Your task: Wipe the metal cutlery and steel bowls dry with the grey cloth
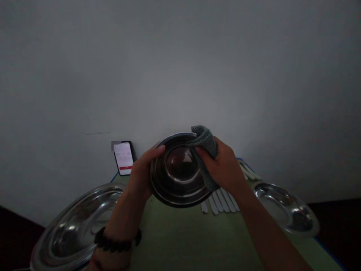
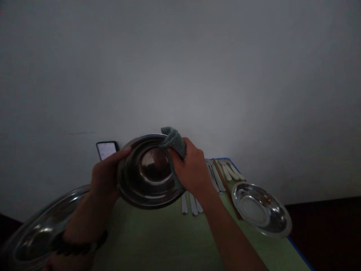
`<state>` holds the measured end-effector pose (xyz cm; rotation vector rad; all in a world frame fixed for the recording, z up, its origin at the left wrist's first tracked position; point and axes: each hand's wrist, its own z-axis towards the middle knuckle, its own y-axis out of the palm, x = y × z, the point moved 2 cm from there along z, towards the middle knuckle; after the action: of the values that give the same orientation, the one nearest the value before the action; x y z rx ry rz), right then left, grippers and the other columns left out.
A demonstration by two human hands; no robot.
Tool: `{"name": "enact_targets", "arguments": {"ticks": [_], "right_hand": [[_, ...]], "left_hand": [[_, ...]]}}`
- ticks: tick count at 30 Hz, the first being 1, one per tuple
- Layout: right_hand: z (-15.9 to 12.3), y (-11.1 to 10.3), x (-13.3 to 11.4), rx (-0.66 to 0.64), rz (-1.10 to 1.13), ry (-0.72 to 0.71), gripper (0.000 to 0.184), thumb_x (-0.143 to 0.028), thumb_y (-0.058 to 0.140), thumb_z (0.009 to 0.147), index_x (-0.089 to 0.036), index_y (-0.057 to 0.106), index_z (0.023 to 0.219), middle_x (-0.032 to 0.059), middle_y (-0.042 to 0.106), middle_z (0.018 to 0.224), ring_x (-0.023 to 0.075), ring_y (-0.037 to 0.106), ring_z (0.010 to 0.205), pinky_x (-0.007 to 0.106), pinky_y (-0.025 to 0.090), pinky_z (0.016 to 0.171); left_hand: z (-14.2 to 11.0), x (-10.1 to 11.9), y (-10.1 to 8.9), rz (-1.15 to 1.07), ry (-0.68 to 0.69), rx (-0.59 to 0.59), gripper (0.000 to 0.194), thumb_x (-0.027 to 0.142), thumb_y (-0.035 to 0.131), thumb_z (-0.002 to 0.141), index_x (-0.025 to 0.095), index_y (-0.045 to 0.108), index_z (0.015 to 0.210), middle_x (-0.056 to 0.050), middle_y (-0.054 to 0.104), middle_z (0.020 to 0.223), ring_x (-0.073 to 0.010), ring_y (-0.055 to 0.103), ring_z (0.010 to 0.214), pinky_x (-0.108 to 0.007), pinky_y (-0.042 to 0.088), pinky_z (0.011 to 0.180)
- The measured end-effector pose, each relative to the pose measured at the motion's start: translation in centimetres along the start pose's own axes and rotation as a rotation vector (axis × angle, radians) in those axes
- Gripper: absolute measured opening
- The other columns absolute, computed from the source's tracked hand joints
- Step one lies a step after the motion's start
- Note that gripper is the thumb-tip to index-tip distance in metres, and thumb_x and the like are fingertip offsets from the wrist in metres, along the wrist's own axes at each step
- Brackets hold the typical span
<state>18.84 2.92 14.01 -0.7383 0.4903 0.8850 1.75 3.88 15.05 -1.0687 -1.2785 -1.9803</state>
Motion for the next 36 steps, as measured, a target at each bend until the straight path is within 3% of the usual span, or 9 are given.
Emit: {"name": "enact_targets", "arguments": {"ticks": [5, 14, 19, 28, 33, 36], "right_hand": [[-0.24, -0.4, -0.78, 0.037, -0.069, -0.014, 0.023, -0.036, 0.054, 0.082, -0.019, 0.06, 0.096, 0.0065, 0.068, 0.087, 0.019, 0.062, 0.074, 0.03, 0.044, 0.061], [-0.27, -0.47, -0.95, 0.048, -0.101, -0.025, 0.022, -0.039, 0.053, 0.082, -0.02, 0.06, 0.089, 0.0041, 0.066, 0.074, 0.0178, 0.06, 0.065, 0.029, 0.041, 0.056], [-0.27, -0.36, -0.81, 0.025, -0.074, -0.028, 0.025, -0.038, 0.053, 0.082, -0.019, 0.061, 0.097, 0.0064, 0.068, 0.08, 0.0201, 0.062, 0.072, 0.031, 0.043, 0.061], [-0.18, 0.0, -0.28, -0.005, -0.122, 0.01, 0.023, -0.036, 0.054, 0.081, -0.019, 0.062, 0.094, 0.0078, 0.068, 0.085, 0.0214, 0.062, 0.075, 0.033, 0.044, 0.063], [-0.28, 0.0, -0.28, -0.004, -0.035, 0.003, 0.026, -0.038, 0.053, 0.082, -0.02, 0.059, 0.101, 0.008, 0.068, 0.092, 0.0232, 0.062, 0.083, 0.036, 0.045, 0.071], [-0.29, 0.26, -0.37, 0.026, 0.069, 0.009, 0.028, -0.039, 0.052, 0.082, -0.02, 0.057, 0.103, 0.0076, 0.067, 0.094, 0.0223, 0.062, 0.085, 0.037, 0.046, 0.076]], "left_hand": [[0.04, 0.21, 0.13, 0.014, 0.028, -0.031, 0.018, 0.017, 0.056, 0.073, 0.014, 0.07, 0.083, 0.001, 0.06, 0.042, -0.02, 0.069, 0.062, -0.025, 0.058, 0.06], [-0.01, 0.1, 0.15, 0.07, 0.017, -0.025, 0.025, 0.021, 0.057, 0.071, 0.014, 0.069, 0.092, -0.004, 0.071, 0.064, -0.0249, 0.069, 0.082, -0.032, 0.058, 0.072], [-0.05, 0.08, 0.13, 0.104, -0.008, -0.017, 0.029, 0.024, 0.059, 0.072, 0.013, 0.068, 0.097, -0.004, 0.069, 0.058, -0.025, 0.07, 0.074, -0.031, 0.058, 0.065], [-0.04, -0.37, -0.47, 0.051, -0.047, 0.02, 0.022, 0.019, 0.056, 0.076, 0.013, 0.069, 0.093, -0.002, 0.07, 0.06, -0.0137, 0.065, 0.052, -0.019, 0.052, 0.05], [0.06, -0.3, -0.63, 0.02, -0.133, 0.047, 0.021, 0.02, 0.055, 0.076, 0.01, 0.071, 0.086, -0.003, 0.066, 0.05, -0.0177, 0.066, 0.053, -0.024, 0.054, 0.052], [0.08, -0.02, -0.79, 0.043, -0.13, 0.072, 0.021, 0.021, 0.055, 0.076, 0.011, 0.07, 0.086, -0.004, 0.069, 0.056, -0.0215, 0.069, 0.064, -0.029, 0.056, 0.061]]}}
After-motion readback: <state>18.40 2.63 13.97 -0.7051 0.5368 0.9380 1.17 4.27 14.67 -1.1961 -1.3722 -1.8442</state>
